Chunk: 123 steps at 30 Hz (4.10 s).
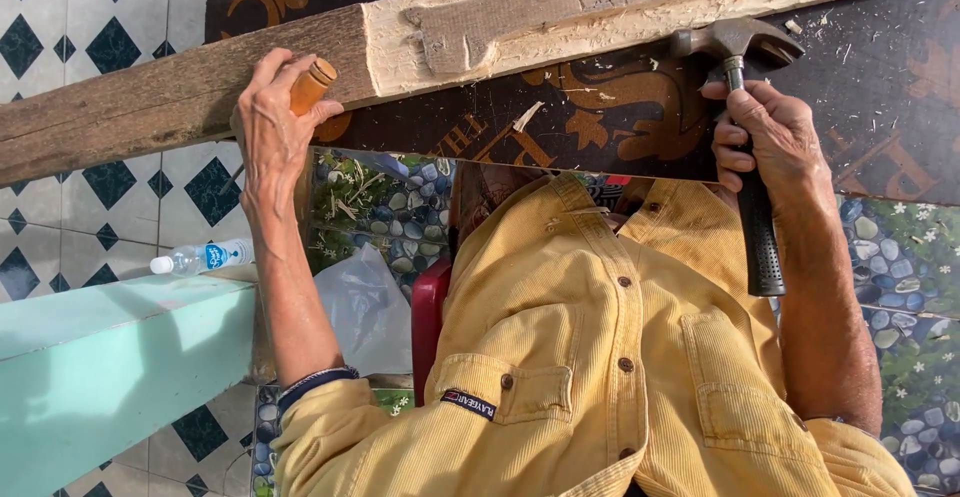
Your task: A person uses a hammer and chisel to carve a rectangular groove into a wooden beam on a workshop table.
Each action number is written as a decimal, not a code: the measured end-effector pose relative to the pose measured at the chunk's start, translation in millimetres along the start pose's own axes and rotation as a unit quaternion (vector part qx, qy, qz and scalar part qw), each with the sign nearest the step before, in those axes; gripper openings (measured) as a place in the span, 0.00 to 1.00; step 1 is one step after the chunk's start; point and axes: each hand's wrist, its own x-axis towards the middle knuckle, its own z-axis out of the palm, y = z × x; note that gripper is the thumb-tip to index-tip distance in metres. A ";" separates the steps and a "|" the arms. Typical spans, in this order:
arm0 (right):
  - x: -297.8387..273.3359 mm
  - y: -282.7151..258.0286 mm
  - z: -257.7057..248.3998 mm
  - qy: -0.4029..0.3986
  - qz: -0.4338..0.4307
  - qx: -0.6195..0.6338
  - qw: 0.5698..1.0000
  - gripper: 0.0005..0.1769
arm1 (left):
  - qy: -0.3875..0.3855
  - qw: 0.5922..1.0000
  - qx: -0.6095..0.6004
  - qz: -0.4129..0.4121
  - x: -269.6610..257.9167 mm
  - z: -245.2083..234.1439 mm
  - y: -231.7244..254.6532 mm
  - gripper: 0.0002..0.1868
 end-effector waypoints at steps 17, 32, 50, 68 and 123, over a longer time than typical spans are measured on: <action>38.7 3.1 -25.7 -0.042 -0.044 -0.083 0.995 0.12 | 0.063 0.983 0.143 0.098 61.9 20.3 16.6 0.32; 40.4 9.8 -25.5 -0.035 -0.056 -0.092 0.994 0.12 | 0.072 0.980 0.083 0.166 133.6 77.4 57.1 0.25; 42.5 10.1 -27.1 -0.047 -0.053 -0.071 0.995 0.14 | -0.150 0.978 -0.009 0.147 94.3 55.1 53.6 0.72; 29.9 12.1 -73.2 -0.013 -0.095 -0.042 0.995 0.16 | -0.075 0.990 -0.033 0.111 108.6 127.4 125.6 0.68; 24.9 8.9 -66.3 0.003 -0.078 -0.083 0.993 0.12 | 0.190 0.707 -0.672 0.112 130.7 39.0 275.6 0.14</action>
